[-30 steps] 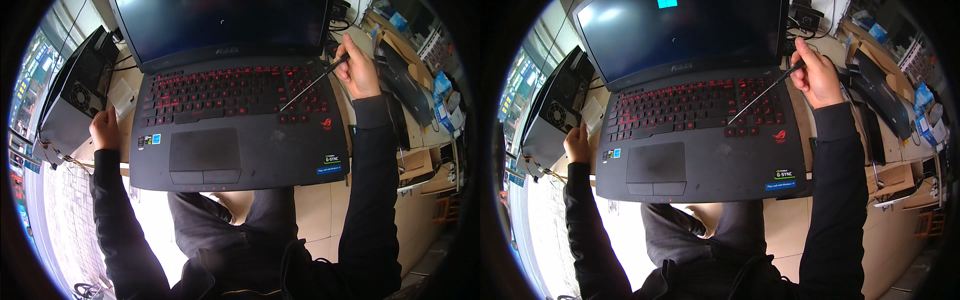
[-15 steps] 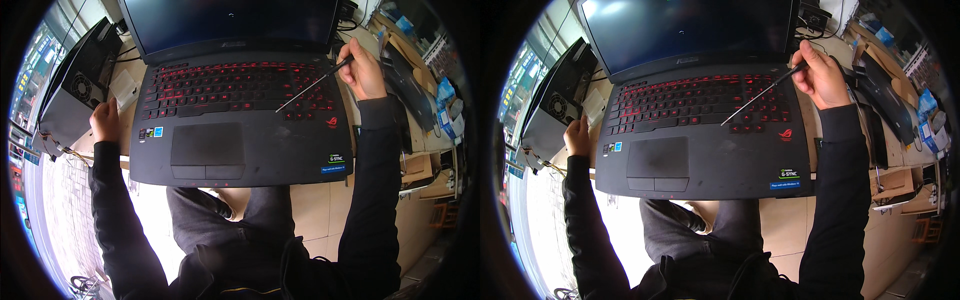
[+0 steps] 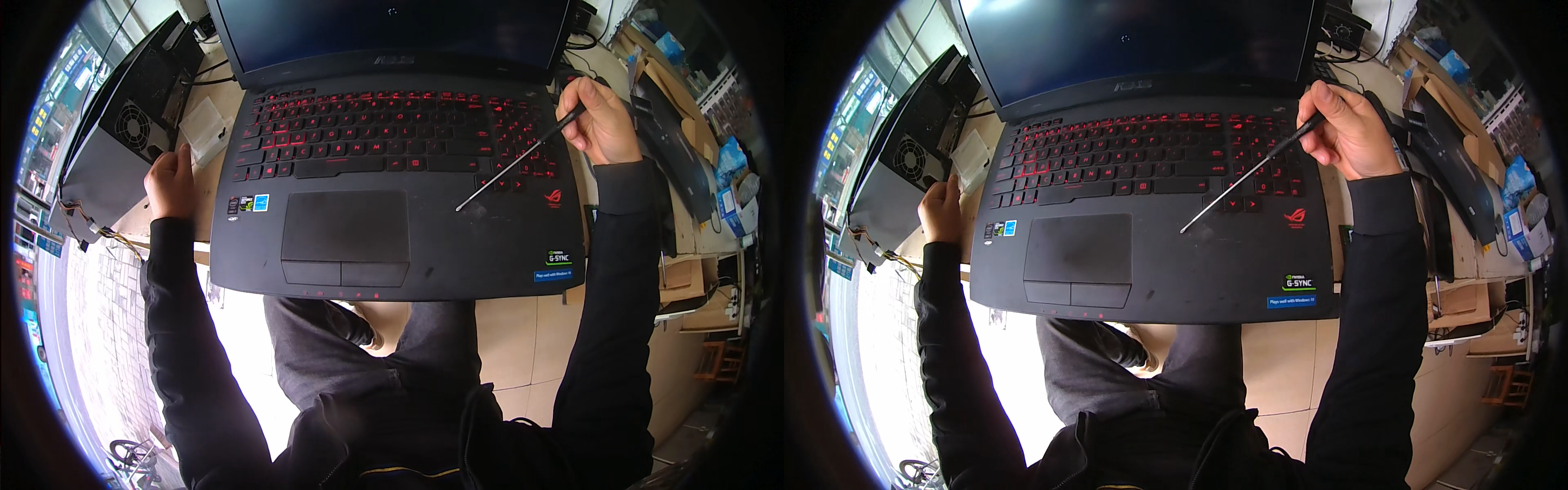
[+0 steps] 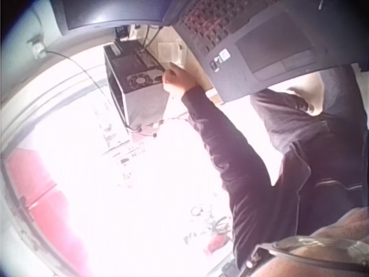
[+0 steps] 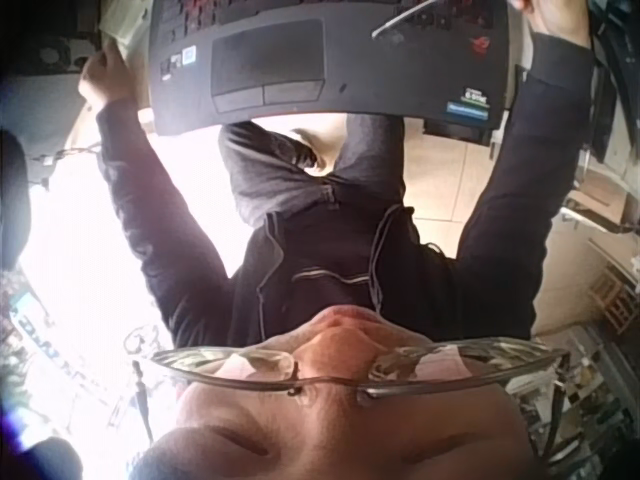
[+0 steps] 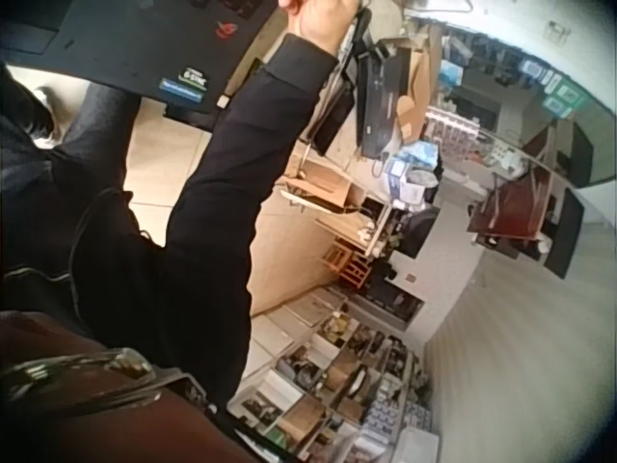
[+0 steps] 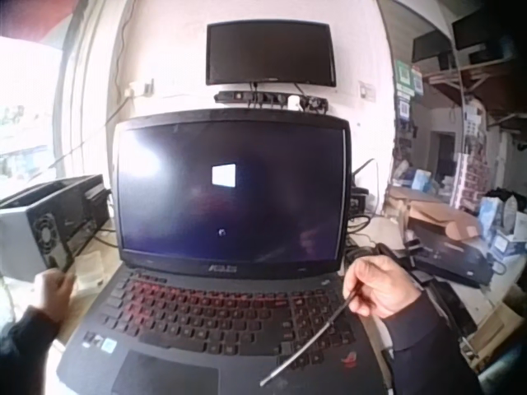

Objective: The person uses a screwdriver to remove and reinstall screws on the bottom cover of a laptop, then closes the cover and powers on the device. The laptop screen displays a blue square after startup.

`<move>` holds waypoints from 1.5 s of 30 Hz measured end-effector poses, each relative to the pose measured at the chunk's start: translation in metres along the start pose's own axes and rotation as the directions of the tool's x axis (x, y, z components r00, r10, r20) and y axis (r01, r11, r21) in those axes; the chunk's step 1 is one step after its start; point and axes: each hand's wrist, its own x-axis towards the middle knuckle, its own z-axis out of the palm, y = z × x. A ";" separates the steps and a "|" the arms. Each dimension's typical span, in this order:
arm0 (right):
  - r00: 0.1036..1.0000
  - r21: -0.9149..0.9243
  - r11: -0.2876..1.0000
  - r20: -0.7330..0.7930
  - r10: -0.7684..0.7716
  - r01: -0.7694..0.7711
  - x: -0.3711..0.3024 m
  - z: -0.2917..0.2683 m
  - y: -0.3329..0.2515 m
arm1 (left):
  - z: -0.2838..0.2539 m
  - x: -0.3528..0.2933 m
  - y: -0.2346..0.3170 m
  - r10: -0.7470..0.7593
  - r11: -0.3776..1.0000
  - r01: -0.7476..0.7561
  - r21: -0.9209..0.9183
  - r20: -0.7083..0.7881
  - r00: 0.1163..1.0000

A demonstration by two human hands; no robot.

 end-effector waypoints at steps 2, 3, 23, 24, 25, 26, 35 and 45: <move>0.999 -0.003 1.000 -0.034 -0.010 0.010 0.001 0.003 0.000 | -0.001 0.000 -0.001 -0.007 1.000 0.007 0.010 0.002 1.000; 1.000 -0.003 1.000 -0.031 -0.005 0.005 0.001 0.003 0.000 | -0.001 0.000 -0.001 -0.008 1.000 0.008 0.004 0.001 1.000; 0.993 0.021 0.999 -0.117 -0.030 0.033 0.002 0.001 -0.003 | 0.000 0.001 -0.003 -0.009 1.000 0.009 0.012 0.009 1.000; 0.992 0.025 0.999 -0.123 -0.033 0.036 0.003 0.001 -0.003 | 0.000 0.001 -0.002 -0.014 1.000 0.014 0.011 0.011 1.000; 0.991 0.028 0.999 -0.129 -0.035 0.039 0.003 0.002 -0.003 | 0.000 0.001 0.000 -0.019 1.000 0.019 0.011 0.012 1.000; 0.990 0.033 0.999 -0.134 -0.039 0.044 0.004 0.003 -0.002 | 0.000 0.001 0.001 -0.023 1.000 0.023 0.013 0.013 1.000; 0.990 0.054 0.997 -0.137 -0.046 0.054 0.004 0.000 0.001 | 0.002 0.001 -0.006 -0.017 1.000 0.017 -0.001 0.007 1.000; 0.986 0.045 0.997 -0.158 -0.056 0.064 0.005 0.002 0.000 | 0.001 0.001 -0.004 -0.011 1.000 0.011 -0.015 0.005 1.000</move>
